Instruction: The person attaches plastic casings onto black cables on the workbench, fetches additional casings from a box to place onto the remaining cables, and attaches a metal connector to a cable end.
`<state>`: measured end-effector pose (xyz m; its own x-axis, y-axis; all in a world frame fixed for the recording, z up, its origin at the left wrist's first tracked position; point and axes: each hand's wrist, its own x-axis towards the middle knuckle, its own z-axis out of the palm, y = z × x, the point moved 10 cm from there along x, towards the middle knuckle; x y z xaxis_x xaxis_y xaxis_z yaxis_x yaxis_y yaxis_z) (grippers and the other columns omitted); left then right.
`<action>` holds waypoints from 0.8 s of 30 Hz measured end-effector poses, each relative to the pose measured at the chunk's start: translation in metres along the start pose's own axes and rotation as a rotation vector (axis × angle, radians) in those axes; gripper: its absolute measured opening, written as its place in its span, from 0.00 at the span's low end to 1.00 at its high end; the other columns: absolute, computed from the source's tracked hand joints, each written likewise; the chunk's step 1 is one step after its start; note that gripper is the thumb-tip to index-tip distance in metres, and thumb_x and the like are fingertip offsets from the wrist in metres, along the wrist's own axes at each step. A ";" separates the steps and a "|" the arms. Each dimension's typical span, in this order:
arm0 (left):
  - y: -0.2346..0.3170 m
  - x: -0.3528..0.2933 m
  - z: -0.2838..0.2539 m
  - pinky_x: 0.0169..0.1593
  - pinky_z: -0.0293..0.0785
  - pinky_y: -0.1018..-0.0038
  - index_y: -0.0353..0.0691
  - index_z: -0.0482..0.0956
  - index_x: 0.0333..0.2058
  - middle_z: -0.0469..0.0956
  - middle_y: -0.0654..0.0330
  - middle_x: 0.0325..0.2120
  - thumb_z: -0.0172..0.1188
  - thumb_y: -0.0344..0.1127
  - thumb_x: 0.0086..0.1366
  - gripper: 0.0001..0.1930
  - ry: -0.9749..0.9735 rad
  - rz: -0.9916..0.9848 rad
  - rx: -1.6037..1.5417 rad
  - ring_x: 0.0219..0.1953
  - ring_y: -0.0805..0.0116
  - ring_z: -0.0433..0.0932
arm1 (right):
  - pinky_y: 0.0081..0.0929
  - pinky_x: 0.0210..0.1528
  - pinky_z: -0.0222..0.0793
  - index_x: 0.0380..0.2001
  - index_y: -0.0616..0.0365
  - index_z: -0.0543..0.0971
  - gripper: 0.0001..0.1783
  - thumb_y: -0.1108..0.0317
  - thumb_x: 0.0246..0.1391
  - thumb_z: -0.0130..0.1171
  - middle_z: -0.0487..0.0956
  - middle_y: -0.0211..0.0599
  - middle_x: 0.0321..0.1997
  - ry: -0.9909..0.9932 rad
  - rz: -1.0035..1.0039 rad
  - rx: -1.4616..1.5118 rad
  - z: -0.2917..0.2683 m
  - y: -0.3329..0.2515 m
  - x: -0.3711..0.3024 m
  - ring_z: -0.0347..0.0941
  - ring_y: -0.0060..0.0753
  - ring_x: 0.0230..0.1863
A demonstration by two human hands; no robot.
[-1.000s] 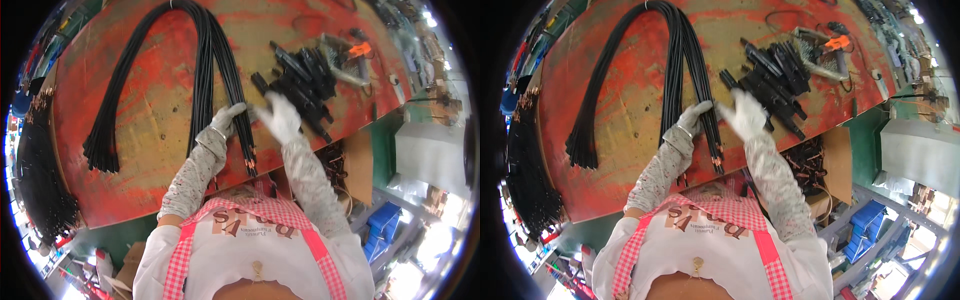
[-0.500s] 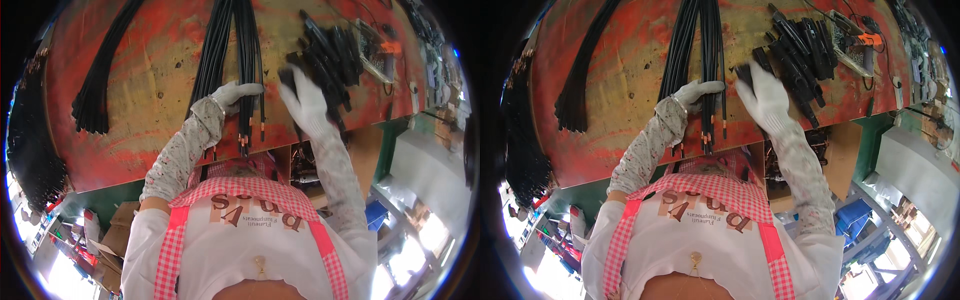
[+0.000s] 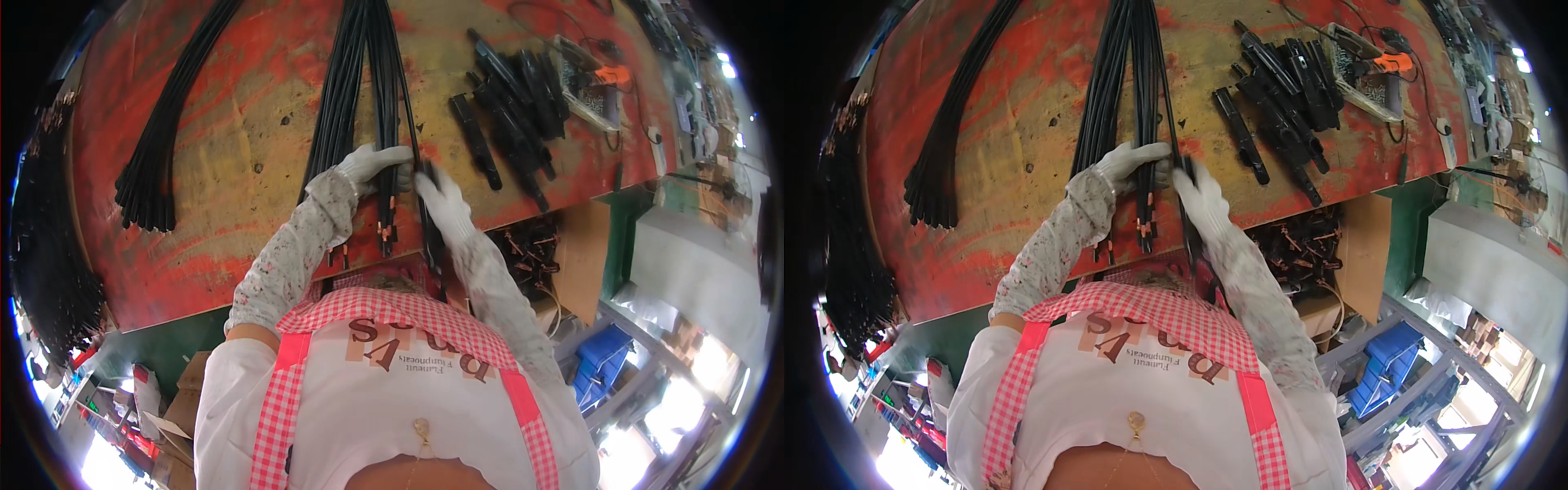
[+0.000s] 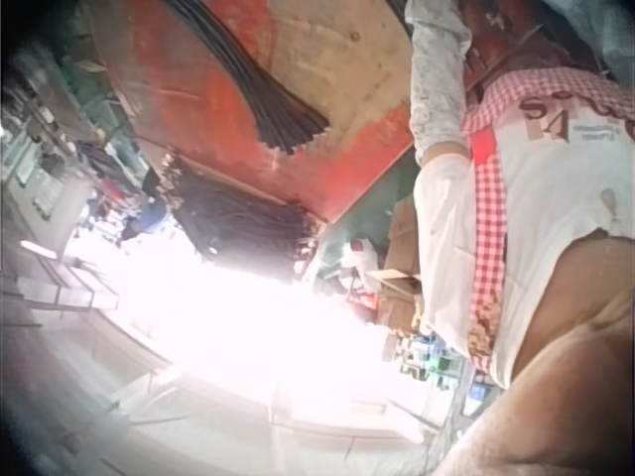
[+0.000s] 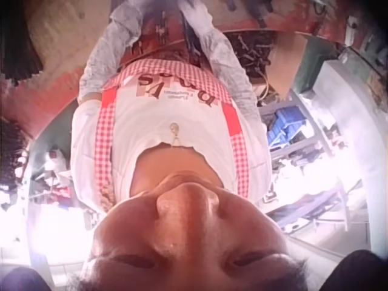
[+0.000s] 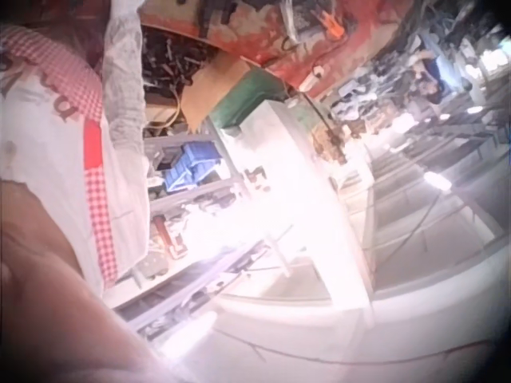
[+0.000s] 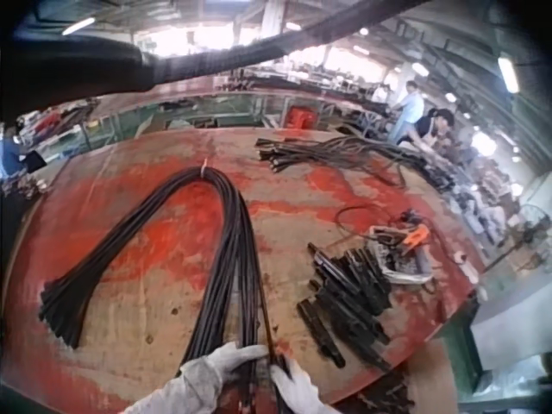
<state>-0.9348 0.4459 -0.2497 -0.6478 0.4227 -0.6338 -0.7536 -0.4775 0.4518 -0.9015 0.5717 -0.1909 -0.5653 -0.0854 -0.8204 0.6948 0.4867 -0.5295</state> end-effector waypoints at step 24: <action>0.000 -0.023 -0.008 0.30 0.74 0.74 0.38 0.75 0.36 0.74 0.63 0.24 0.62 0.36 0.61 0.09 -0.021 0.048 -0.029 0.23 0.75 0.73 | 0.41 0.45 0.70 0.49 0.48 0.73 0.26 0.55 0.46 0.63 0.75 0.44 0.49 1.009 -0.513 -1.202 -0.082 -0.115 0.019 0.73 0.43 0.48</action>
<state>-0.9186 0.4299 -0.2403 -0.6855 0.4149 -0.5983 -0.7183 -0.5194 0.4629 -1.0286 0.5848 -0.1278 -0.9896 -0.1095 0.0931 -0.0925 0.9811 0.1699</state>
